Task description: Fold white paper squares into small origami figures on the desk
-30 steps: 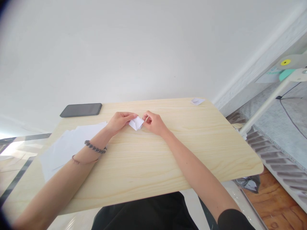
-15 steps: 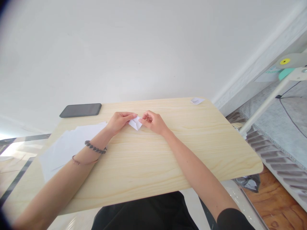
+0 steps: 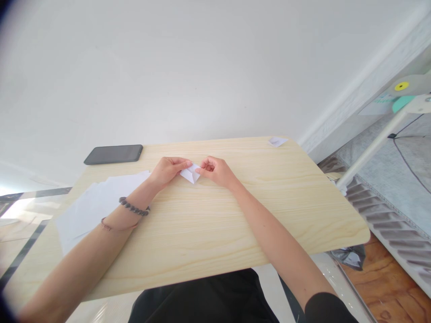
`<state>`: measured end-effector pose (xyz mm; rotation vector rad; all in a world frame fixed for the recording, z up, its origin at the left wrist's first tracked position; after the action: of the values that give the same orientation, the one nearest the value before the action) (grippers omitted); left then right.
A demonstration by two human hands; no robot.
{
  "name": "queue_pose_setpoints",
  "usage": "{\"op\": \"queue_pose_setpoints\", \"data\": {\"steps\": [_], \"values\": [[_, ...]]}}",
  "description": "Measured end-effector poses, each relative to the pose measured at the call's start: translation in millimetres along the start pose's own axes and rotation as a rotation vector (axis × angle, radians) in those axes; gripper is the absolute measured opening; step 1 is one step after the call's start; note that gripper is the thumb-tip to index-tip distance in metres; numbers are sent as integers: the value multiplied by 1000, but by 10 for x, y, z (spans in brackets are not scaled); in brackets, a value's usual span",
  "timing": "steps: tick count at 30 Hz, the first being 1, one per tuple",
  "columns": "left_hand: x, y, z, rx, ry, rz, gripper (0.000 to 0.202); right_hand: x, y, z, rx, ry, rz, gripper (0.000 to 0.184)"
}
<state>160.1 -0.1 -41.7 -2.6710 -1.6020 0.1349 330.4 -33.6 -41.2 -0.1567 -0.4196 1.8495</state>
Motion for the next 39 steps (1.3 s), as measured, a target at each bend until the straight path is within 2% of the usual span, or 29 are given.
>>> {"op": "queue_pose_setpoints", "data": {"steps": [9,13,22,27,31,34,39], "values": [[-48,33,-48,49,18,-19,36,-4,-8,17,-26,11,28,30],[-65,51,-76,97,29,13,36,-11,7,27,-52,-11,35,31],[-80,57,-105,65,60,62,34,-38,43,125,-116,-29,192,28],[-92,69,-114,65,44,106,34,-36,40,140,-133,-57,207,25],[-74,57,-89,78,61,59,36,-34,42,119,-148,-62,170,26],[-63,52,-87,79,98,2,40,-31,29,92,-148,-70,92,27],[-75,71,-101,101,64,70,46,-32,-4,60,-173,-74,-32,28]]}}
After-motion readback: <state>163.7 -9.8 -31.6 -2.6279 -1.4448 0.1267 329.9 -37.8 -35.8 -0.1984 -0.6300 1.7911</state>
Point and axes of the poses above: each hand's wrist, its own x-axis towards the middle knuckle, its own y-axis out of the palm, z = x × y, the point moved 3 cm from there along x, towards the middle knuckle, and after that the axes turned 6 degrees about z, right-handed, at the moved point
